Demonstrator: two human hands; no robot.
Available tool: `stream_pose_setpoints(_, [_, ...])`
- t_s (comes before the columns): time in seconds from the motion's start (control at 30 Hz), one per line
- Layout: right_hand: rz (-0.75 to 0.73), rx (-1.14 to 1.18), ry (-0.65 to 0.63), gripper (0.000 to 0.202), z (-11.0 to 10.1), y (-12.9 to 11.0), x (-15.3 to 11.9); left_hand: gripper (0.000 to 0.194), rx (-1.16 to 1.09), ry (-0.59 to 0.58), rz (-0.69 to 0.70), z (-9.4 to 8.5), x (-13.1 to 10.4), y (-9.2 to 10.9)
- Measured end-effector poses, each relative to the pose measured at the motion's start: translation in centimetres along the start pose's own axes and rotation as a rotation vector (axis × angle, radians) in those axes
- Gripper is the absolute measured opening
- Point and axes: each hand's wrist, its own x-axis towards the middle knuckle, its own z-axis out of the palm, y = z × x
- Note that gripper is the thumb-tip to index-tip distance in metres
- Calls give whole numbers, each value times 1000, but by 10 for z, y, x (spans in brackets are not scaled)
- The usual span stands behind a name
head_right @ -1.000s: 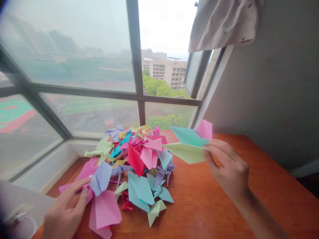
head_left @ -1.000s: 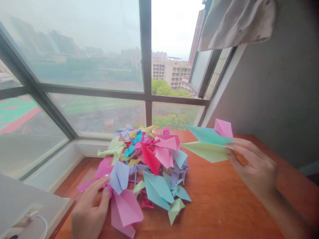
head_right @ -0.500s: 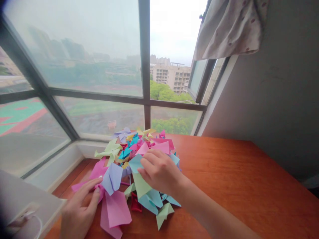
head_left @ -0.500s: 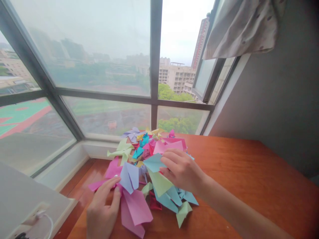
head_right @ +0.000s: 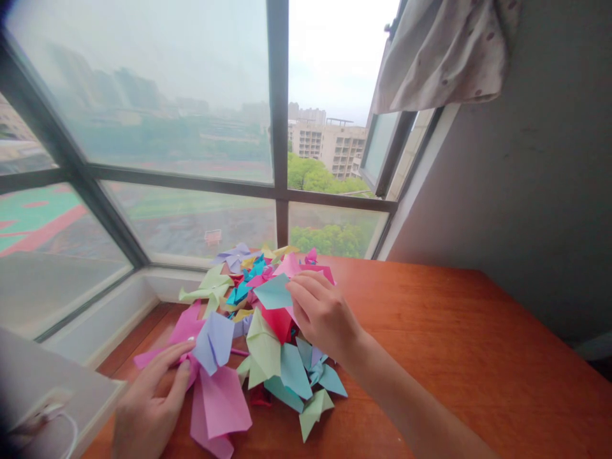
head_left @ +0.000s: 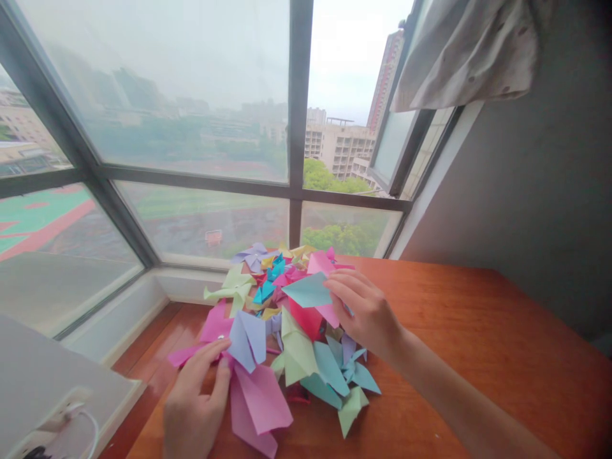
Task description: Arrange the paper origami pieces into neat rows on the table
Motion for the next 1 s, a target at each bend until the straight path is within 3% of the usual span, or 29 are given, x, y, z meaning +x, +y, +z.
stream_pose_setpoints(0.13, [-28, 16, -2, 35, 6, -3, 9, 25, -3, 6, 7, -1, 0, 2])
stream_pose_setpoints(0.3, [-104, 59, -122, 30, 11, -17, 21, 25, -2, 3, 2, -2, 0, 4])
stream_pose_setpoints(0.47, [-76, 157, -175, 29, 14, -25, 26, 24, -12, -5, -14, -2, -1, 3])
stream_pose_setpoints(0.77, [52, 145, 73, 33, 17, -14, 39, 24, -18, 4, 2, -1, 0, 4])
stream_pose_setpoints(1.0, [182, 151, 123, 31, 42, 0, 65, 24, -33, 10, 5, -2, 1, 5])
